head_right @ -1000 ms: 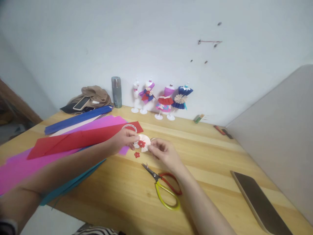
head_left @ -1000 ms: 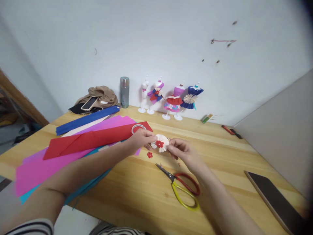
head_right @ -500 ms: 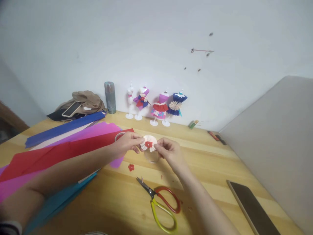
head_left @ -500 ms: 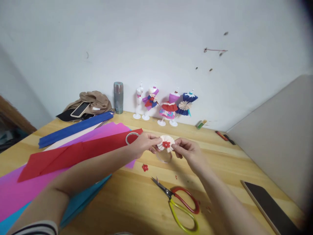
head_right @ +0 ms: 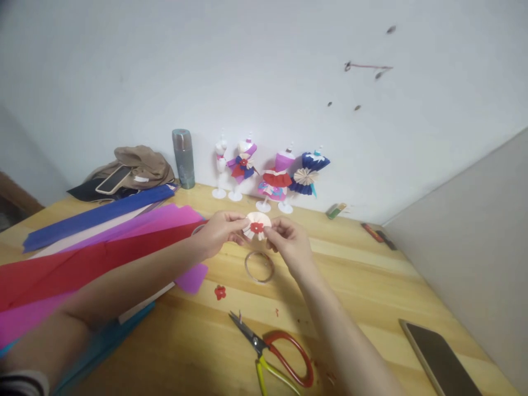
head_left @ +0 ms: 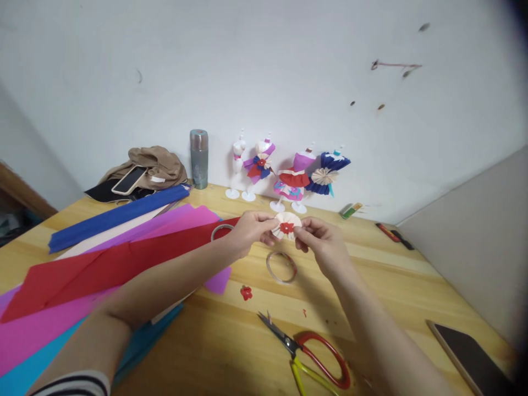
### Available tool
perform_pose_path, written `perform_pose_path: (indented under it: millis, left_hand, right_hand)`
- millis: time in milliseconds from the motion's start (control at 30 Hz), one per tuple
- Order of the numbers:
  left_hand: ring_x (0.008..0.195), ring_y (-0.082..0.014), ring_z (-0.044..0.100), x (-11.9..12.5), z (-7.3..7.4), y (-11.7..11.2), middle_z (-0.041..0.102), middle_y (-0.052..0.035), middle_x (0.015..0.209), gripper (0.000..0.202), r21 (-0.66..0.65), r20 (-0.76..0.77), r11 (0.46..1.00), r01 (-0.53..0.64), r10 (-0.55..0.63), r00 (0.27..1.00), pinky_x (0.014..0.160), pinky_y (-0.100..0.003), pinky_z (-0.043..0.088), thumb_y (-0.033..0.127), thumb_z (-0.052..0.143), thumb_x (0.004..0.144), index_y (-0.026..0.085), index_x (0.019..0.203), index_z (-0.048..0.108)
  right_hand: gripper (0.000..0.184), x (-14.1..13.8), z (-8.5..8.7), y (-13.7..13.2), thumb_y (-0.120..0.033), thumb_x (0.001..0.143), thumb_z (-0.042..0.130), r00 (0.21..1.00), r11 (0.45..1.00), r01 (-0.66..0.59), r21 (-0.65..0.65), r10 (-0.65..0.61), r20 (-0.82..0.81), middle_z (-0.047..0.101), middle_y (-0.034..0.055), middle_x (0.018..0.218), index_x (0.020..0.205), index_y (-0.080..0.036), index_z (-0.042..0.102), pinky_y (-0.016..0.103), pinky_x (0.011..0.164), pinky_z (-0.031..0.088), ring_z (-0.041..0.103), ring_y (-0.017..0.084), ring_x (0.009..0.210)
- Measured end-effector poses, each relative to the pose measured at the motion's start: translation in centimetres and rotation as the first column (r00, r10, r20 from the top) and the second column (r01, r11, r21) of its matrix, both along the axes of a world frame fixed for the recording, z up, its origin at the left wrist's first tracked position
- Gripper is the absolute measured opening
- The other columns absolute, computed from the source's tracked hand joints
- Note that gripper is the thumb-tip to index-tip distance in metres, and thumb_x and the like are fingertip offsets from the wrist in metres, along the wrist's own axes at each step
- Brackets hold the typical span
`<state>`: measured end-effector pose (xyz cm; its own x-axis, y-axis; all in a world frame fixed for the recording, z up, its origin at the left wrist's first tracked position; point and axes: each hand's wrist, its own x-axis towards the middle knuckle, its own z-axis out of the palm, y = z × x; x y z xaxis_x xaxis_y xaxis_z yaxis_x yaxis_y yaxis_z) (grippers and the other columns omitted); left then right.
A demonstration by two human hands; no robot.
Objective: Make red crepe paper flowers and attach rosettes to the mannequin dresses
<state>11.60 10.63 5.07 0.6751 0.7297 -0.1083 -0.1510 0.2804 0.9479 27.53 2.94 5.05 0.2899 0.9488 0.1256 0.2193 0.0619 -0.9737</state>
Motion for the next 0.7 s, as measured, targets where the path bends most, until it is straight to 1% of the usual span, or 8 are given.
perform_pose_path:
  millis: [167, 300, 400, 533, 633, 700]
  left_hand:
    - [0.054, -0.0094, 0.062, -0.4, -0.3, 0.0, 0.066, -0.0036, 0.067, 0.025, -0.077, 0.010, 0.997, 0.019, -0.019, 1.000, 0.053, -0.021, 0.046, 0.030, 0.076, 0.074, 0.007, 0.077, 0.066]
    - [0.053, -0.0096, 0.063, -0.2, -0.9, 0.2, 0.066, -0.0043, 0.066, 0.024, -0.120, 0.022, 0.992, 0.023, -0.021, 1.000, 0.054, -0.021, 0.047, 0.030, 0.075, 0.075, 0.007, 0.077, 0.066]
    - [0.053, -0.0099, 0.063, -0.2, -1.4, 0.6, 0.066, -0.0042, 0.067, 0.023, -0.146, 0.031, 0.989, -0.001, 0.005, 1.000, 0.053, -0.021, 0.047, 0.029, 0.073, 0.077, 0.008, 0.079, 0.066]
    - [0.051, -0.0077, 0.061, -0.5, -1.5, 1.2, 0.068, -0.0055, 0.074, 0.016, -0.144, 0.011, 0.988, -0.054, 0.057, 0.998, 0.050, -0.019, 0.044, 0.024, 0.065, 0.083, 0.009, 0.081, 0.066]
    - [0.051, -0.0072, 0.060, -0.6, -0.9, 1.7, 0.069, -0.0049, 0.074, 0.011, -0.131, -0.020, 0.988, -0.082, 0.080, 0.997, 0.049, -0.018, 0.044, 0.020, 0.061, 0.086, 0.010, 0.084, 0.065]
    - [0.051, -0.0070, 0.059, -0.4, -0.2, 2.2, 0.069, -0.0044, 0.074, 0.011, -0.039, -0.068, 0.992, -0.116, 0.113, 0.991, 0.049, -0.018, 0.044, 0.018, 0.058, 0.087, 0.011, 0.087, 0.066]
  right_hand:
    - [0.031, -0.4, -0.5, 0.1, -0.045, 0.065, 0.077, 0.998, 1.000, -0.001, -0.016, 0.000, -0.057, 0.054, -0.0027, 0.045, 0.067, -0.018, 0.061, 0.024, 0.043, 0.032, 0.042, 0.009, 0.041]
    - [0.032, -0.2, -1.1, 0.5, -0.047, 0.067, 0.074, 1.000, 1.000, 0.001, -0.014, -0.002, -0.019, 0.053, -0.0027, 0.045, 0.066, -0.018, 0.060, 0.023, 0.043, 0.033, 0.042, 0.009, 0.041]
    - [0.033, 0.2, -1.2, 0.8, -0.049, 0.068, 0.072, 1.000, 1.000, 0.000, -0.005, 0.000, 0.026, 0.052, -0.0026, 0.044, 0.066, -0.019, 0.060, 0.023, 0.042, 0.033, 0.042, 0.009, 0.040]
    - [0.031, 1.3, -0.5, 2.0, -0.048, 0.068, 0.072, 0.992, 0.999, 0.018, 0.042, -0.023, 0.122, 0.053, -0.0020, 0.047, 0.066, -0.018, 0.061, 0.023, 0.043, 0.033, 0.043, 0.009, 0.042]
    - [0.030, 3.0, 0.5, 4.0, -0.045, 0.066, 0.073, 0.978, 0.994, 0.060, 0.094, -0.077, 0.193, 0.053, -0.0025, 0.048, 0.063, -0.018, 0.059, 0.024, 0.043, 0.033, 0.042, 0.009, 0.044]
    - [0.030, 4.4, 1.3, 5.9, -0.044, 0.064, 0.073, 0.964, 0.988, 0.092, 0.124, -0.120, 0.238, 0.052, -0.0026, 0.049, 0.063, -0.018, 0.059, 0.024, 0.042, 0.032, 0.042, 0.009, 0.043]
